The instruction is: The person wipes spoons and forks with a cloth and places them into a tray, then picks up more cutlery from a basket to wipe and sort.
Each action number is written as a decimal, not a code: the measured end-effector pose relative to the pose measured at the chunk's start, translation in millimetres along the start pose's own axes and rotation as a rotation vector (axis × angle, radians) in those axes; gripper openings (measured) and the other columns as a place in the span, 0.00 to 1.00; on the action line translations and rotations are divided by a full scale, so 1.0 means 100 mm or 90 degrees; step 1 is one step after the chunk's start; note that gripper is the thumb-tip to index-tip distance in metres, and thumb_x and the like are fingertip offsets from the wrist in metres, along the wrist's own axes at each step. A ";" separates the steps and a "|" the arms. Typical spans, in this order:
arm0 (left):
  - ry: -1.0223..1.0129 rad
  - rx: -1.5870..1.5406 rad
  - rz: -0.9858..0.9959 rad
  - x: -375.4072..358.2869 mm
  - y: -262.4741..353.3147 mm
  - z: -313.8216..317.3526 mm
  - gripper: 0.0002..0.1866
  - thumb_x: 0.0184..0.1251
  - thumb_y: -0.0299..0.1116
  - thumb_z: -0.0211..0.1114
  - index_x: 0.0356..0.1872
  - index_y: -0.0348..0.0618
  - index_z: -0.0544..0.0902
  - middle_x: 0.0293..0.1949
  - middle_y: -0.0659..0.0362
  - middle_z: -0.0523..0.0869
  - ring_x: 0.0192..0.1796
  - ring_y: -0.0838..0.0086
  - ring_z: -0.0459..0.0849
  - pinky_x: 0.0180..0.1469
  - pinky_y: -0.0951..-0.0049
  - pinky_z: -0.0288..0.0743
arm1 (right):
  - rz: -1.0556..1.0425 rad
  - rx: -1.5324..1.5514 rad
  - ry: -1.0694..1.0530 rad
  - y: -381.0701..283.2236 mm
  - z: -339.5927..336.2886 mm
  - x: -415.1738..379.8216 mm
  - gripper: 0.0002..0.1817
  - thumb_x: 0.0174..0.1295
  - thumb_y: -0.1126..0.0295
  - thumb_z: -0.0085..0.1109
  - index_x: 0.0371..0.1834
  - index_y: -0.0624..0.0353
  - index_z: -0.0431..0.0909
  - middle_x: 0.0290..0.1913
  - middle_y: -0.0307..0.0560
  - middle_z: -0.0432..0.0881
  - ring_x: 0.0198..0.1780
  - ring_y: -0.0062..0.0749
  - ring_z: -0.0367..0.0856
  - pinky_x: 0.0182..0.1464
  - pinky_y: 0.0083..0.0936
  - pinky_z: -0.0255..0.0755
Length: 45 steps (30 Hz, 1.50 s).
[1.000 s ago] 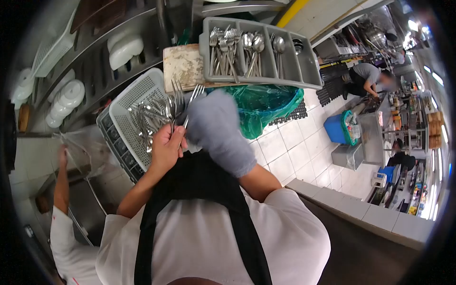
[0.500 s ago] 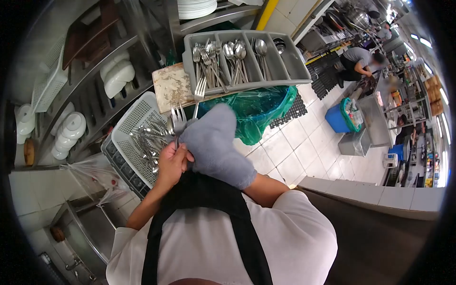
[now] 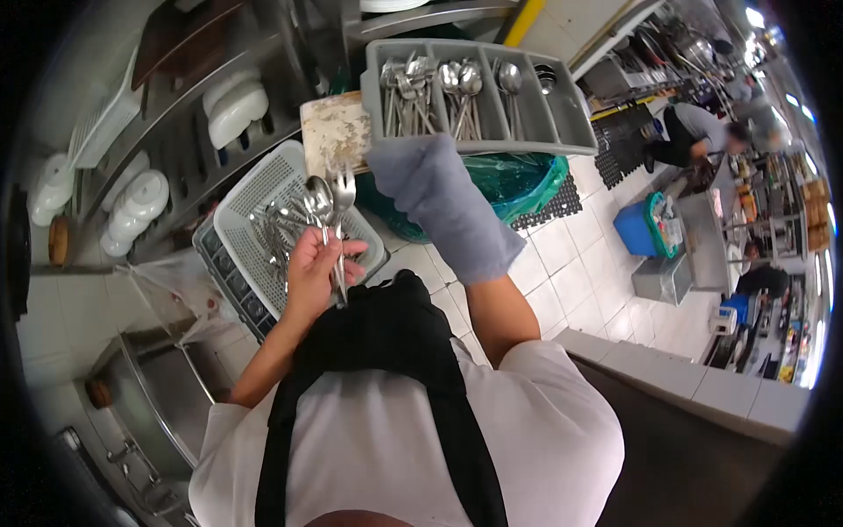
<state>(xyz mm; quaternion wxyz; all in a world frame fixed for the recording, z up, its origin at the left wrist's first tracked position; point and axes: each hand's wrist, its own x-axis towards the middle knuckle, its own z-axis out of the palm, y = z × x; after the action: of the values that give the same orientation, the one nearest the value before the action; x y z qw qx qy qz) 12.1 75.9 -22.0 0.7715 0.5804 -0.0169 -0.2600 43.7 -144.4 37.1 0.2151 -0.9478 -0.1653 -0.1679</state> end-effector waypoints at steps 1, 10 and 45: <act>0.016 -0.008 0.011 0.02 0.02 0.00 0.09 0.75 0.31 0.51 0.46 0.35 0.70 0.41 0.46 0.86 0.28 0.74 0.85 0.29 0.78 0.77 | 0.057 0.089 0.003 -0.09 0.03 -0.04 0.08 0.41 0.67 0.65 0.15 0.52 0.75 0.21 0.38 0.74 0.26 0.30 0.76 0.29 0.28 0.68; 0.025 0.093 0.010 -0.01 0.03 0.20 0.05 0.72 0.27 0.55 0.39 0.36 0.72 0.27 0.56 0.84 0.19 0.80 0.78 0.19 0.82 0.69 | -0.064 0.012 0.090 -0.28 0.46 -0.06 0.13 0.41 0.59 0.68 0.15 0.53 0.75 0.21 0.39 0.77 0.23 0.33 0.79 0.23 0.30 0.67; -0.096 0.167 -0.054 -0.02 -0.10 0.17 0.13 0.76 0.34 0.52 0.42 0.34 0.79 0.26 0.57 0.84 0.16 0.85 0.70 0.16 0.84 0.61 | 0.279 -0.063 -0.435 -0.60 -0.47 -0.20 0.08 0.39 0.63 0.65 0.19 0.53 0.78 0.21 0.39 0.76 0.27 0.36 0.75 0.30 0.34 0.62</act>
<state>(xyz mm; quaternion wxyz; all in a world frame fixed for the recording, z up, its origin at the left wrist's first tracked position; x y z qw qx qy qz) 1.2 59.7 -25.5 0.6737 0.6553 -0.0841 -0.3311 -8.5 -119.8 90.3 0.1325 -0.9710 -0.0134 0.1987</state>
